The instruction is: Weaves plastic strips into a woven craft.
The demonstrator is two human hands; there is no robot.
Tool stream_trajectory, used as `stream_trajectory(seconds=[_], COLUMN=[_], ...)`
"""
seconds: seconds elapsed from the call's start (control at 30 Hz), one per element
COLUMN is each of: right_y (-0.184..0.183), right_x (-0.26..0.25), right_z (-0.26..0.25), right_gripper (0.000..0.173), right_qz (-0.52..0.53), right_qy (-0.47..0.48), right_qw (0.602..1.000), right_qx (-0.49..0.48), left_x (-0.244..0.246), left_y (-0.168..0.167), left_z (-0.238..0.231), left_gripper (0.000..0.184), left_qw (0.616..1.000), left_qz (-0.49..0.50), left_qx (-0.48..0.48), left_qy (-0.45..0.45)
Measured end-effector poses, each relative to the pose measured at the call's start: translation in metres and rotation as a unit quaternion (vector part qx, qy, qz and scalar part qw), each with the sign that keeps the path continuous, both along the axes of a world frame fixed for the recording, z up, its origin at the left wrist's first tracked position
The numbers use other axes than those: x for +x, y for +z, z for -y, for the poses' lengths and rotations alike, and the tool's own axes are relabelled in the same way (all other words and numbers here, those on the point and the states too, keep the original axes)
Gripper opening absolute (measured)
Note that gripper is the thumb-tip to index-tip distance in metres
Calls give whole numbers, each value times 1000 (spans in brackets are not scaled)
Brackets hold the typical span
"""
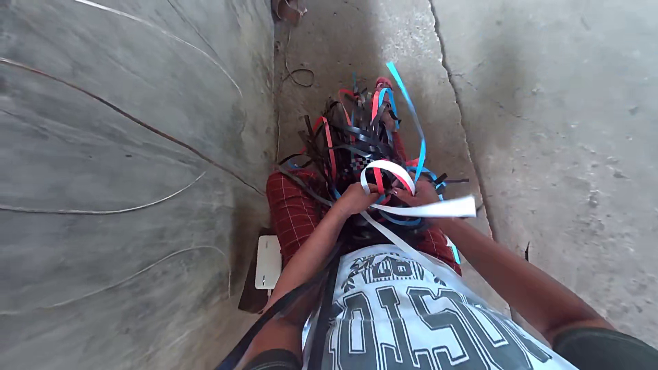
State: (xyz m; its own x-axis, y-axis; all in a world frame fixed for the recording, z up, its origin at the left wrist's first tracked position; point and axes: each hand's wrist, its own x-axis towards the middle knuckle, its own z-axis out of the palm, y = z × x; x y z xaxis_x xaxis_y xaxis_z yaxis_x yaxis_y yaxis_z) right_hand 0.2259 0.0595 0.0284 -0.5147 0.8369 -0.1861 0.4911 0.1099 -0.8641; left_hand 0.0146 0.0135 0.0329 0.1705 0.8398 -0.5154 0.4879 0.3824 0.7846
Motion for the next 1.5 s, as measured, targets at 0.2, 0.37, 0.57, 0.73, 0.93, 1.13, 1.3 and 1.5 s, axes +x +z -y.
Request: stream_trajectory(seconds=[0.2,0.37,0.57,0.73,0.93,1.13,1.3,1.5], right_y=[0,-6,27,37,31,96,23,17], right_x=[8,7,9,20,5,-16,-15,0], right_z=[3,7,11,14,-6,-34,-57,-21], right_gripper=[27,29,38,23,22,17,32,40], right_qz=[-26,-71,-50,-73,13,-167,177,36], right_qy=[-16,-30,-5,-93,-73,-73,45,-76], right_qw=[996,992,995,991,976,982,974,992], right_qx=[-81,-96,-90,-57,-207,-56,-137,-95], left_x=[18,21,27,30,33,29,26,12], left_y=[8,9,-10,-6,-3,-9,-4,-3], left_z=[-12,-6,-15,-17,-12,-10,-10,-13], left_gripper=[36,43,43,46,42,43,39,39], left_qw=[998,996,992,986,993,990,992,986], left_qz=[-12,-39,-115,-142,-118,-128,-121,-123], left_qx=[-59,-58,-24,-28,13,1,0,5], left_qy=[21,52,35,77,3,54,48,112])
